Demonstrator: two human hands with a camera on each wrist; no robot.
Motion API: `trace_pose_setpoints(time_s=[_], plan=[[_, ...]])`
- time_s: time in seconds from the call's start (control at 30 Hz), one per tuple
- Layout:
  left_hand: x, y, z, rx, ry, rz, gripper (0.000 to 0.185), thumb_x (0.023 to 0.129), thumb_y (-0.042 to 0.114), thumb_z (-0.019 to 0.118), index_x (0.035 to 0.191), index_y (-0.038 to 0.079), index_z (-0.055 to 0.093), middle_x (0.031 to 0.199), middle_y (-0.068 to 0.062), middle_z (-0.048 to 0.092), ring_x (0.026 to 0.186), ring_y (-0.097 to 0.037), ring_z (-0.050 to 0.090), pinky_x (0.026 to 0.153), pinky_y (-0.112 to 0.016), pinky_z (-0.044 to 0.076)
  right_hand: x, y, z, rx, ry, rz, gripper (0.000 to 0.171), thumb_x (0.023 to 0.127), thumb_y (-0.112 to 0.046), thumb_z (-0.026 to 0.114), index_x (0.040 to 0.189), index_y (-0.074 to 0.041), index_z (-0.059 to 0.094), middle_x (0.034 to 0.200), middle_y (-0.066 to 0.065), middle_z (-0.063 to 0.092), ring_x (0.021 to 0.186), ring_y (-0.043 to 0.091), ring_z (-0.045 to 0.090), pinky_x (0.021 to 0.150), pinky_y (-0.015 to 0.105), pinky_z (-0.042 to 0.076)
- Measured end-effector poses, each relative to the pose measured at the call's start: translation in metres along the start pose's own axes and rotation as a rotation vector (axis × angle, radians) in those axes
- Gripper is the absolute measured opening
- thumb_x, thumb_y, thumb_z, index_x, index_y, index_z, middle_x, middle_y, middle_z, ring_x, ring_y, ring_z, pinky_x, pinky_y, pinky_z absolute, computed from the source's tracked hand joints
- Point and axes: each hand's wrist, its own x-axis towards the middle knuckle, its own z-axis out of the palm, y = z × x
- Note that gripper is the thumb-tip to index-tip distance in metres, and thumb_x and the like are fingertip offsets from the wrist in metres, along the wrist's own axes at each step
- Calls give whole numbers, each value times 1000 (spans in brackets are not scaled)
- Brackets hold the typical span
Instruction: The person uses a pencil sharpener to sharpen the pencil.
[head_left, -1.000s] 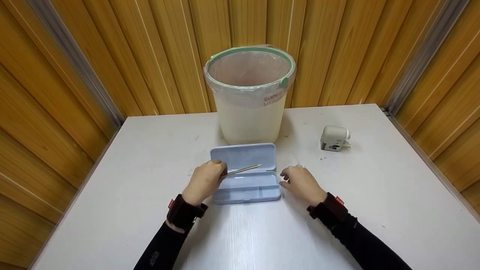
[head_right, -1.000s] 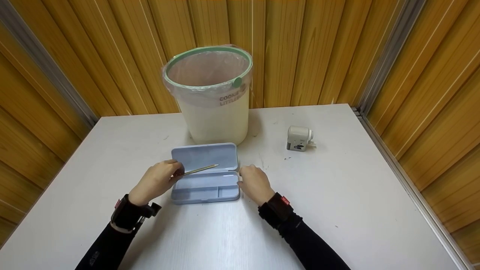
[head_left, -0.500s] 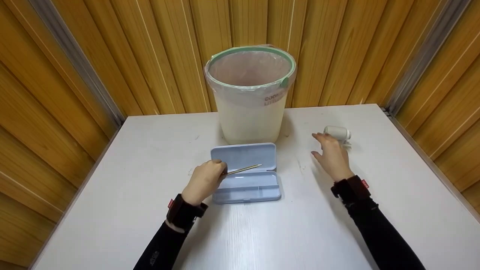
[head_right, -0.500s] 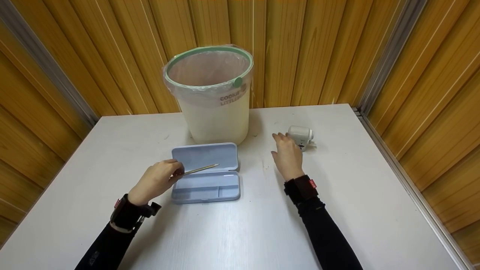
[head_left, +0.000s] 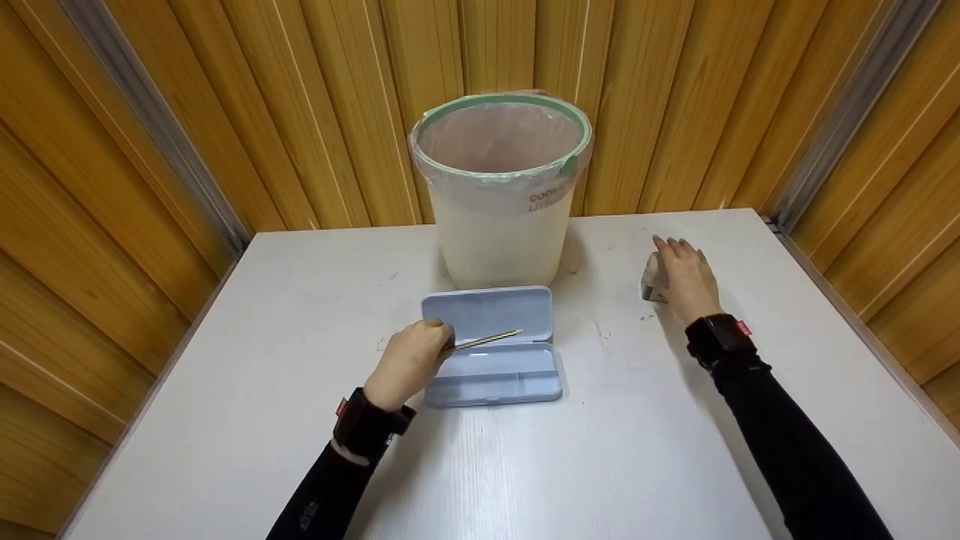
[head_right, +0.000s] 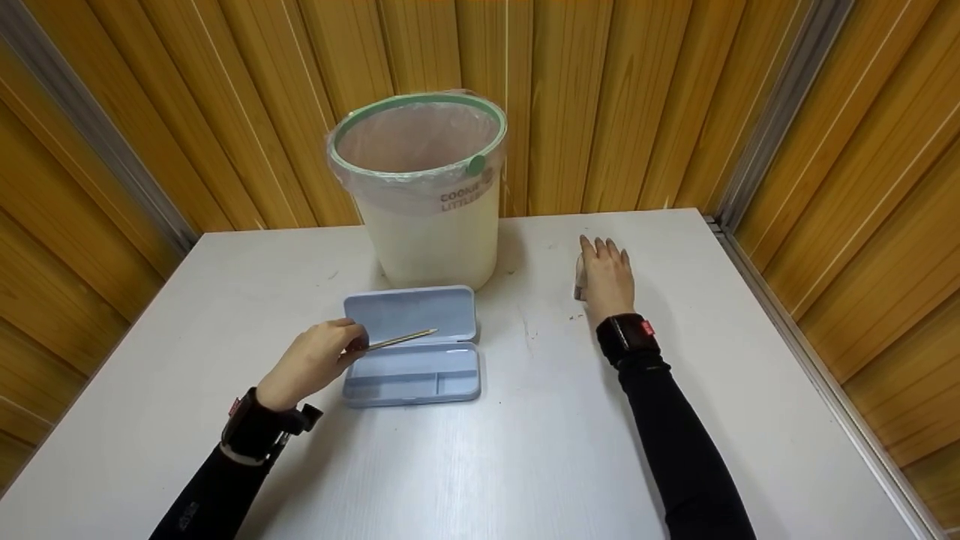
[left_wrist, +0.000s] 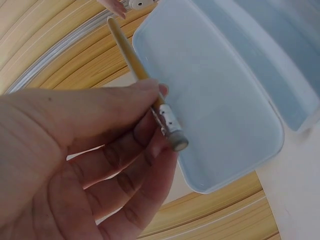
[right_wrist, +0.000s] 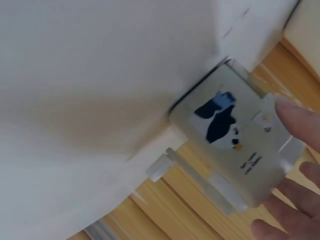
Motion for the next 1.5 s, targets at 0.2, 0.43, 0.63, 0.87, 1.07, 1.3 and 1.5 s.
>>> trace_pose_setpoints(time_s=[0.2,0.43,0.63,0.87,1.07,1.3,1.5], plan=[[1,1,0,-12,-13,-6,13,82,3,74,75,5,63,74,-7,63,67,-29,64,54,-40,53,9,9,-2,97,-72,52,76,72,15,75,140,12,43,132,45,47,123,59,46,103,67,39],[0,1,1,-18,-13,-8,15,81,2,75,74,6,63,73,-6,63,66,-28,65,52,-39,52,17,14,-3,169,-174,138,59,79,10,72,133,16,48,128,41,53,120,55,52,102,63,43],[0,-1,0,-31,-6,-9,14,81,1,74,73,6,63,73,-6,63,66,-28,64,51,-38,51,20,14,-9,178,-216,130,48,77,6,74,121,16,58,120,39,59,113,53,56,99,63,45],[-1,-2,-1,-16,-1,-14,17,80,0,74,71,7,61,72,-5,62,65,-28,63,51,-39,51,18,9,-14,160,-244,130,47,75,3,78,116,15,61,116,38,62,110,53,58,98,64,45],[-1,-3,-1,-15,-1,-18,15,80,0,74,73,7,62,73,-6,63,66,-29,64,51,-40,52,10,3,-16,176,-277,126,47,75,2,79,117,14,61,116,37,62,111,52,57,99,64,44],[-2,-4,0,-3,9,-19,16,79,0,75,73,7,62,73,-5,63,66,-28,64,50,-39,51,-4,-13,-18,180,-267,73,45,74,1,80,114,15,63,112,35,65,107,49,60,96,61,46],[-2,-4,-3,-10,-29,-57,14,82,2,74,74,7,63,75,-5,64,68,-27,65,50,-39,51,-18,-32,-19,175,-248,18,46,73,1,81,112,15,63,109,33,67,103,48,63,91,59,50]])
